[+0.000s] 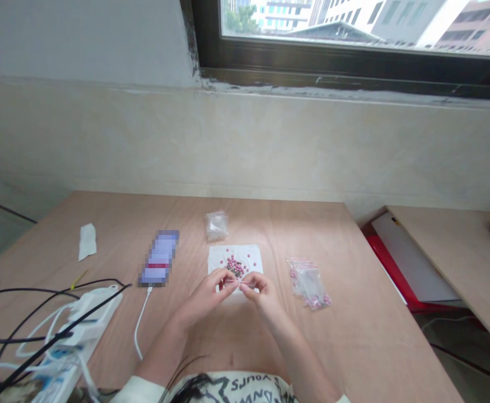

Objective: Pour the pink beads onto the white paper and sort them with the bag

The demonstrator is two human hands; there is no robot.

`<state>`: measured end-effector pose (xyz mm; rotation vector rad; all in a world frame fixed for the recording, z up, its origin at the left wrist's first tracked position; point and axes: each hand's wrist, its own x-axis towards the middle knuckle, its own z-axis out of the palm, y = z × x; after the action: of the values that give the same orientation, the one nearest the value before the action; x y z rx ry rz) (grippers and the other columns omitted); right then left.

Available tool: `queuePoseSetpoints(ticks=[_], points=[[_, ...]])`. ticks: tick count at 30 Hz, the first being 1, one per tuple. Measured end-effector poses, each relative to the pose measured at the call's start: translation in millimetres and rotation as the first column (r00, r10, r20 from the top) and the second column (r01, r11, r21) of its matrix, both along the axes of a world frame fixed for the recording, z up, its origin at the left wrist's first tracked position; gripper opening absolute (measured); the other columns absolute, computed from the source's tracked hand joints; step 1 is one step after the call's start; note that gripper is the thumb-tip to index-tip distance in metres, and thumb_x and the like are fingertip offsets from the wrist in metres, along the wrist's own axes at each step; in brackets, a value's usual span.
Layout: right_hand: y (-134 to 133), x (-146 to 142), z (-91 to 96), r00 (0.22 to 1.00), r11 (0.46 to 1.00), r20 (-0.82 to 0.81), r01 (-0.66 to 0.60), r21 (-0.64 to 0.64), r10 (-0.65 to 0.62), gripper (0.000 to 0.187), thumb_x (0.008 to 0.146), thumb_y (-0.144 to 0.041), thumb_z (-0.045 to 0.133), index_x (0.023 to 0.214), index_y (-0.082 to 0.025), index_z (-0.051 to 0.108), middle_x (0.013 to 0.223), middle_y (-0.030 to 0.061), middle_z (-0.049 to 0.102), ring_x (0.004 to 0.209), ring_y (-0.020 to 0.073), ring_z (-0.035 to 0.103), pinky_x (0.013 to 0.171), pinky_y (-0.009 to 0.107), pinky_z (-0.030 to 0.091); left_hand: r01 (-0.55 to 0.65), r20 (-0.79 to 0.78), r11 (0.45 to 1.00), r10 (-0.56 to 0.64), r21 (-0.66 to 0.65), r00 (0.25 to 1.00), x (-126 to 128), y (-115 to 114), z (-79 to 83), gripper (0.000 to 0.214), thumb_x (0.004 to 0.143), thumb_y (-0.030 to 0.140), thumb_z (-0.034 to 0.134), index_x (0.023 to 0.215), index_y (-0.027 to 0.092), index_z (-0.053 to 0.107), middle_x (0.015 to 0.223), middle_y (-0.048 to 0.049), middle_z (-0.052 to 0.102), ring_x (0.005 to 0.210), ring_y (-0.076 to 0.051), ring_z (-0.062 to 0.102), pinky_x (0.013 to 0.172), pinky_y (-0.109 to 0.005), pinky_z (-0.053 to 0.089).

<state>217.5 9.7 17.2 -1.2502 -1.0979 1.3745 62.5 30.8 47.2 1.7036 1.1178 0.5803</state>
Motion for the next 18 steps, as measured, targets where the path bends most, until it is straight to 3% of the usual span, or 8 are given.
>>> queuePoseSetpoints(ticks=[4, 9, 11, 14, 18], points=[[2.9, 3.6, -0.6, 1.000, 1.000, 0.024, 0.013, -0.011, -0.013, 0.019, 0.060, -0.031, 0.063, 0.055, -0.016, 0.053, 0.054, -0.0023, 0.051, 0.053, 0.0102, 0.043, 0.054, 0.023, 0.032, -0.036, 0.019, 0.999, 0.037, -0.019, 0.999, -4.2, 3.2, 2.4, 0.023, 0.079, 0.034, 0.043, 0.070, 0.016, 0.053, 0.070, 0.0005, 0.052, 0.069, -0.013, 0.048, 0.062, -0.023, 0.037], [-0.2, 3.3, -6.7, 0.999, 0.993, -0.024, -0.043, -0.109, 0.041, 0.024, 0.064, -0.038, 0.061, 0.066, -0.015, 0.057, 0.065, 0.0020, 0.057, 0.060, 0.0124, 0.049, 0.055, 0.023, 0.035, -0.127, 0.049, 0.991, 0.128, -0.031, 0.991, -7.8, 3.8, -2.1, 0.023, 0.079, 0.035, 0.043, 0.068, 0.016, 0.051, 0.069, 0.0009, 0.049, 0.069, -0.013, 0.047, 0.063, -0.024, 0.036], [-2.1, 2.8, -10.4, 0.998, 0.995, -0.066, -0.028, -0.099, 0.021, 0.025, 0.065, -0.039, 0.060, 0.062, -0.015, 0.054, 0.061, 0.0007, 0.055, 0.058, 0.0115, 0.048, 0.055, 0.023, 0.035, -0.145, 0.111, 0.983, 0.157, -0.113, 0.981, -8.0, 0.4, -10.2, 0.022, 0.080, 0.037, 0.042, 0.077, 0.017, 0.050, 0.075, 0.0000, 0.051, 0.074, -0.014, 0.048, 0.066, -0.024, 0.038], [-4.7, -2.0, -15.6, 0.993, 0.997, -0.101, 0.055, -0.063, -0.061, 0.027, 0.066, -0.039, 0.059, 0.058, -0.016, 0.048, 0.055, -0.0024, 0.049, 0.051, 0.0092, 0.044, 0.051, 0.022, 0.034, -0.081, 0.236, 0.957, 0.150, -0.279, 0.960, -4.9, -10.3, -28.4, 0.025, 0.080, 0.038, 0.042, 0.096, 0.019, 0.043, 0.088, -0.0018, 0.050, 0.082, -0.014, 0.050, 0.069, -0.025, 0.040], [-7.6, -13.4, -19.7, 0.993, 0.992, -0.044, 0.105, -0.063, -0.108, 0.023, 0.067, -0.038, 0.057, 0.063, -0.017, 0.048, 0.053, -0.0035, 0.047, 0.047, 0.0093, 0.042, 0.046, 0.021, 0.033, -0.090, 0.325, 0.923, 0.221, -0.373, 0.919, 0.4, -21.5, -49.4, 0.031, 0.078, 0.037, 0.047, 0.101, 0.021, 0.033, 0.079, 0.0019, 0.046, 0.059, -0.008, 0.050, 0.054, -0.021, 0.040]])
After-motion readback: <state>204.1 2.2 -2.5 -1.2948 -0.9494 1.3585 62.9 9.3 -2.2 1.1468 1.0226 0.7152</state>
